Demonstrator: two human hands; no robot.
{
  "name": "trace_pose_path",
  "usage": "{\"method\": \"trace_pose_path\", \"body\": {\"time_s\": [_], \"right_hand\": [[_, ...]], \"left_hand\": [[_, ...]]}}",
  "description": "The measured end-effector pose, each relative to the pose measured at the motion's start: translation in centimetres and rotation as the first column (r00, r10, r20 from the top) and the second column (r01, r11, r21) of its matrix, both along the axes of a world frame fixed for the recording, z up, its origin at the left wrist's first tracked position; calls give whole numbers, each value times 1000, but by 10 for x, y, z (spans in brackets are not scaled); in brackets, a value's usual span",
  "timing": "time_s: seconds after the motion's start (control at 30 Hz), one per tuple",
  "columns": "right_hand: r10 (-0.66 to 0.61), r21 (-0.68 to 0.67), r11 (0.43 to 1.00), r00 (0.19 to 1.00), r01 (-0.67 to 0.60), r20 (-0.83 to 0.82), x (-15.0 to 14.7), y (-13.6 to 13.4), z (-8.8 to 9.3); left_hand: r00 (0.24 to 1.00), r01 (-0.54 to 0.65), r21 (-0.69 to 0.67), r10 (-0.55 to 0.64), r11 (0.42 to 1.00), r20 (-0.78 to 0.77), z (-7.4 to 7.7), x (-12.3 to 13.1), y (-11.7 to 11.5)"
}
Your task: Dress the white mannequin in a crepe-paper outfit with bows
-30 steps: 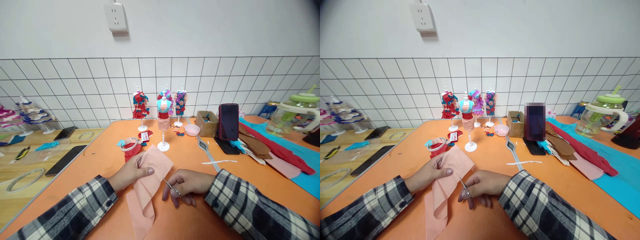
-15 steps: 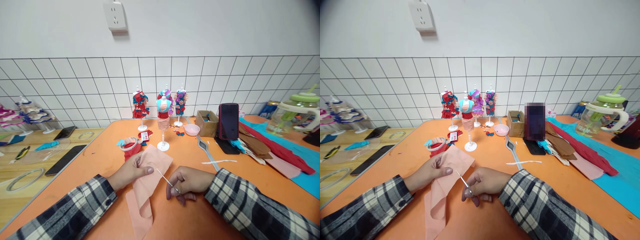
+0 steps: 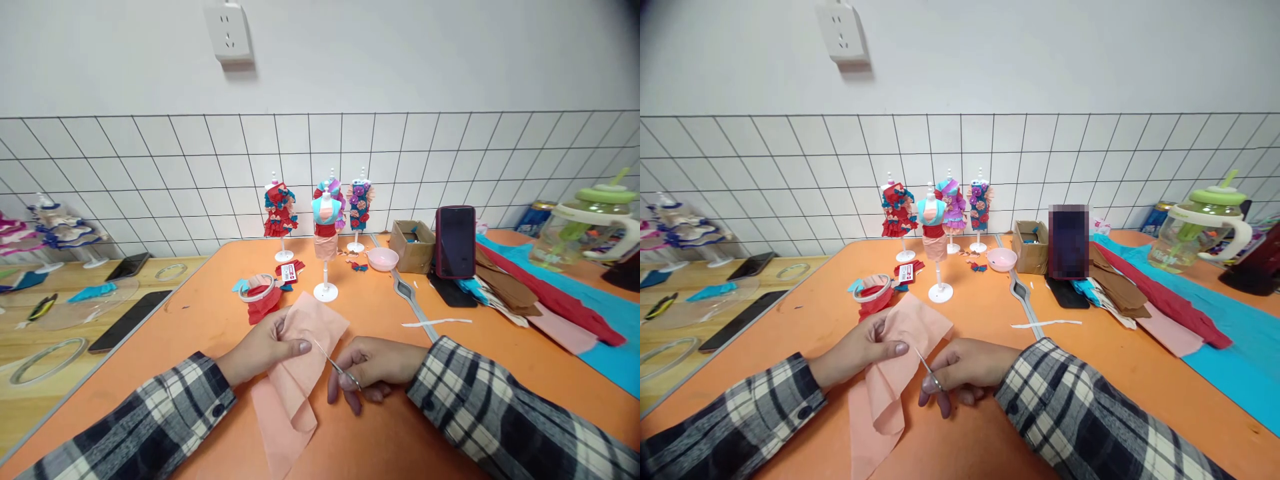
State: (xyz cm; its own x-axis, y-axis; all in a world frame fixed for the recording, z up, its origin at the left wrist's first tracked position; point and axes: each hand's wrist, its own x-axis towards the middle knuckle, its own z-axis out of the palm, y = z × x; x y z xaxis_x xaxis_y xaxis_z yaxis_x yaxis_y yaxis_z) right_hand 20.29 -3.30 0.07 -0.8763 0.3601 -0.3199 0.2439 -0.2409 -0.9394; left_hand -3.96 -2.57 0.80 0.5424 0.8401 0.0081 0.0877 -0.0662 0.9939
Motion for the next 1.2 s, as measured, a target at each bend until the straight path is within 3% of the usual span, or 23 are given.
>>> {"method": "trace_pose_path", "body": {"time_s": [0.17, 0.4, 0.6, 1.2], "right_hand": [[-25, 43, 999, 1000, 25, 2, 0, 0, -2], [1, 25, 1000, 1000, -1, 11, 0, 2, -2], [38, 64, 997, 999, -36, -36, -1, 3, 0], [-4, 91, 996, 1000, 5, -10, -3, 3, -2]], "left_hand": [[1000, -19, -7, 19, 1000, 12, 1, -1, 1], [998, 59, 76, -59, 995, 4, -3, -2, 3], [998, 48, 62, -50, 997, 35, -6, 0, 2], [998, 58, 3, -58, 998, 27, -5, 1, 0]]}}
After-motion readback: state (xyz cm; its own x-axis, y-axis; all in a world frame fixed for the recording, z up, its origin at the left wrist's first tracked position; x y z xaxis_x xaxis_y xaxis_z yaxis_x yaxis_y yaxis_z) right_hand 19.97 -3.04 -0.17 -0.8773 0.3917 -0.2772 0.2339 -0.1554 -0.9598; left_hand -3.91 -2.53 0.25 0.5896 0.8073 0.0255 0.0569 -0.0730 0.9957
